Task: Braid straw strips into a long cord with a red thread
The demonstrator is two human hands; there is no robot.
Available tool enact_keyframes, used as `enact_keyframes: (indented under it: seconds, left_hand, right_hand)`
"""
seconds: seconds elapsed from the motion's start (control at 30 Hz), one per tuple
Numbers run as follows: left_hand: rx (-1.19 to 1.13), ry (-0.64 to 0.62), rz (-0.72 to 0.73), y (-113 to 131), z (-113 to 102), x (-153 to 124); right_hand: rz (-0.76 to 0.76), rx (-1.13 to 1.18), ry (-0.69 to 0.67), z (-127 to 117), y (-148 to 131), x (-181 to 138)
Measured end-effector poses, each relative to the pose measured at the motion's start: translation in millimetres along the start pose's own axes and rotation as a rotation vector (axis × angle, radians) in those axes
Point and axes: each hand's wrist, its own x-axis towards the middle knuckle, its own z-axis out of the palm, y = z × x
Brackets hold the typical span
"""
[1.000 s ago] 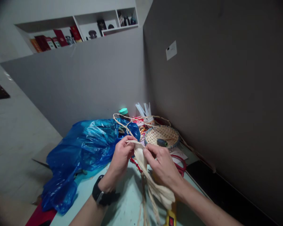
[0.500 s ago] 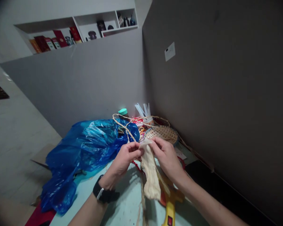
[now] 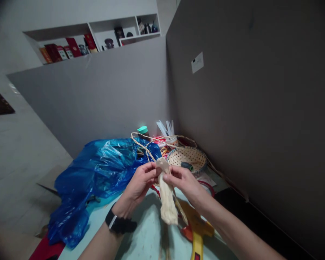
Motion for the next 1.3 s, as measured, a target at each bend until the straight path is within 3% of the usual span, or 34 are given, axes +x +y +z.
enact_keyframes:
  seconds: [0.2, 0.77, 1.3]
  left_hand:
    - [0.064, -0.043, -0.041, 1.2, -1.3, -1.6]
    - [0.005, -0.107, -0.023, -5.4, -0.3, -0.9]
    - [0.173, -0.028, 0.080, -5.9, 10.4, -1.6]
  right_hand:
    - [0.015, 0.074, 0.043, 0.8, 2.6, 0.1]
    - [-0.029, 0.003, 0.142, 0.9, 8.5, 1.1]
    - [-0.022, -0.026, 0.185, 3.1, 10.9, 3.0]
